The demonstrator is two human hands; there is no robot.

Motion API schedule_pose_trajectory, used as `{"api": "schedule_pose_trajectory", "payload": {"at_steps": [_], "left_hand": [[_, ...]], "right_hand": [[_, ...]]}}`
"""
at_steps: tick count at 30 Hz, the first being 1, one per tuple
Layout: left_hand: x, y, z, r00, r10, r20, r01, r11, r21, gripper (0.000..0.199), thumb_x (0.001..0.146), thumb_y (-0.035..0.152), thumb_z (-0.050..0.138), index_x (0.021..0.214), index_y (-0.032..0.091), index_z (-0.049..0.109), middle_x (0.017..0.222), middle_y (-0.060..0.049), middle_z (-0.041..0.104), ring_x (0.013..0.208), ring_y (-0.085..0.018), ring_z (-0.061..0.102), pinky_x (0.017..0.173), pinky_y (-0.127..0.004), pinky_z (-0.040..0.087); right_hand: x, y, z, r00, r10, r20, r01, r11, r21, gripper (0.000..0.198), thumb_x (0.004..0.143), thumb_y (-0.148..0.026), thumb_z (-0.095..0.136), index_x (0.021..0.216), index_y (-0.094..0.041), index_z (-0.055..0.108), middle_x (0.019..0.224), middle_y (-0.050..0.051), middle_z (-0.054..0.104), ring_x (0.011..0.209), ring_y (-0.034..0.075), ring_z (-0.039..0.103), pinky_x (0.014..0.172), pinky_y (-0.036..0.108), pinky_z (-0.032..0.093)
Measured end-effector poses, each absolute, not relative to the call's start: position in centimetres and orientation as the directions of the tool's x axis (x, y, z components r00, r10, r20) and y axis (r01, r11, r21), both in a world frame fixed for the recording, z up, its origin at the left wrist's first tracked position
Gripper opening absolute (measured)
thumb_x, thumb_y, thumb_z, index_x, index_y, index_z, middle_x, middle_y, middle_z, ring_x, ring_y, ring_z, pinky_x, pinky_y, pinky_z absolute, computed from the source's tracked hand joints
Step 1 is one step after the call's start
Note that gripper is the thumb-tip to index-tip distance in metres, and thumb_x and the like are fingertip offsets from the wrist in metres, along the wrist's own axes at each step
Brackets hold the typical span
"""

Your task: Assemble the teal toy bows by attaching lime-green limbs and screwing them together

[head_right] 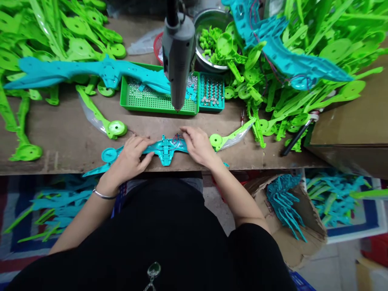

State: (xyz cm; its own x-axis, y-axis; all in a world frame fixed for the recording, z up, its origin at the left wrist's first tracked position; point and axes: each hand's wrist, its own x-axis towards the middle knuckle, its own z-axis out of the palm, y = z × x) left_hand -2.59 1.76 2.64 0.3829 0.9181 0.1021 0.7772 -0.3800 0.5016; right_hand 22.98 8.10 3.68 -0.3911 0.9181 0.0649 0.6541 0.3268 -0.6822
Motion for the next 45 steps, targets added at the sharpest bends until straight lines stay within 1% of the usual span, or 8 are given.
{"api": "schedule_pose_trajectory", "payload": {"at_steps": [3, 9, 13, 16, 26, 32, 38, 45], "left_hand": [[-2.6, 1.2, 3.2, 0.381, 0.919, 0.102, 0.811, -0.385, 0.441, 0.033, 0.099, 0.027, 0.047, 0.128, 0.017, 0.058, 0.118, -0.013, 0.065, 0.118, -0.029, 0.060, 0.118, -0.056, 0.035], [-3.6, 1.5, 4.4, 0.435, 0.889, 0.140, 0.858, -0.457, 0.235, 0.029, 0.098, 0.030, 0.049, 0.118, 0.017, 0.066, 0.099, -0.010, 0.067, 0.102, -0.030, 0.060, 0.118, -0.068, 0.026], [-4.6, 2.2, 4.0, 0.491, 0.854, 0.175, 0.845, -0.515, 0.144, 0.021, 0.097, 0.026, 0.049, 0.099, 0.018, 0.068, 0.089, -0.007, 0.063, 0.096, -0.029, 0.058, 0.117, -0.067, 0.029], [-4.9, 2.6, 3.6, 0.497, 0.845, 0.198, 0.845, -0.523, 0.109, 0.023, 0.099, 0.021, 0.046, 0.092, 0.020, 0.068, 0.085, -0.006, 0.060, 0.092, -0.026, 0.057, 0.117, -0.063, 0.033], [-5.7, 2.1, 2.5, 0.411, 0.873, 0.264, 0.853, -0.470, 0.227, 0.024, 0.101, 0.017, 0.044, 0.104, 0.020, 0.068, 0.088, -0.005, 0.057, 0.088, -0.022, 0.054, 0.115, -0.053, 0.039], [-5.6, 1.5, 2.1, 0.380, 0.885, 0.270, 0.832, -0.455, 0.318, 0.024, 0.102, 0.019, 0.044, 0.109, 0.019, 0.067, 0.090, -0.006, 0.057, 0.089, -0.022, 0.052, 0.111, -0.050, 0.043], [-5.5, 0.4, 2.2, 0.386, 0.885, 0.261, 0.826, -0.457, 0.330, 0.021, 0.101, 0.020, 0.048, 0.111, 0.020, 0.066, 0.092, -0.006, 0.058, 0.091, -0.023, 0.053, 0.110, -0.051, 0.044], [-5.3, 0.2, 2.3, 0.371, 0.888, 0.272, 0.842, -0.445, 0.304, 0.023, 0.101, 0.017, 0.046, 0.112, 0.019, 0.067, 0.090, -0.006, 0.058, 0.091, -0.023, 0.052, 0.110, -0.050, 0.046]], "right_hand": [[21.8, 8.4, 3.6, -0.452, 0.892, 0.003, 0.590, 0.302, -0.749, 0.026, 0.097, -0.025, 0.052, 0.116, -0.022, 0.070, 0.111, 0.007, 0.076, 0.105, 0.024, 0.070, 0.097, 0.045, 0.054], [22.3, 8.4, 3.6, -0.395, 0.912, 0.113, 0.341, 0.260, -0.903, 0.026, 0.088, -0.022, 0.063, 0.112, -0.024, 0.072, 0.104, 0.004, 0.070, 0.094, 0.017, 0.066, 0.086, 0.035, 0.055], [22.7, 8.4, 3.1, -0.332, 0.942, 0.058, 0.298, 0.163, -0.941, 0.022, 0.083, -0.023, 0.067, 0.103, -0.023, 0.075, 0.095, 0.003, 0.067, 0.087, 0.016, 0.064, 0.080, 0.034, 0.055], [22.6, 8.5, 2.7, -0.271, 0.962, 0.039, 0.294, 0.121, -0.948, 0.020, 0.080, -0.022, 0.068, 0.099, -0.022, 0.075, 0.094, 0.003, 0.068, 0.087, 0.016, 0.065, 0.081, 0.035, 0.055], [22.5, 8.4, 1.8, -0.231, 0.973, 0.007, 0.287, 0.075, -0.955, 0.018, 0.082, -0.023, 0.066, 0.098, -0.021, 0.073, 0.097, 0.005, 0.074, 0.092, 0.019, 0.070, 0.088, 0.039, 0.058], [22.7, 8.2, 1.6, -0.248, 0.966, -0.071, 0.219, -0.016, -0.976, 0.022, 0.085, -0.032, 0.069, 0.104, -0.021, 0.071, 0.105, 0.006, 0.077, 0.097, 0.020, 0.072, 0.093, 0.041, 0.059], [23.0, 7.6, 1.9, -0.289, 0.954, -0.082, 0.135, -0.044, -0.990, 0.023, 0.085, -0.038, 0.072, 0.103, -0.023, 0.070, 0.103, 0.004, 0.077, 0.100, 0.020, 0.073, 0.093, 0.040, 0.060], [23.1, 7.3, 1.6, -0.268, 0.960, -0.086, 0.128, -0.053, -0.990, 0.025, 0.085, -0.039, 0.074, 0.105, -0.024, 0.070, 0.104, 0.004, 0.076, 0.098, 0.018, 0.072, 0.092, 0.038, 0.059]]}}
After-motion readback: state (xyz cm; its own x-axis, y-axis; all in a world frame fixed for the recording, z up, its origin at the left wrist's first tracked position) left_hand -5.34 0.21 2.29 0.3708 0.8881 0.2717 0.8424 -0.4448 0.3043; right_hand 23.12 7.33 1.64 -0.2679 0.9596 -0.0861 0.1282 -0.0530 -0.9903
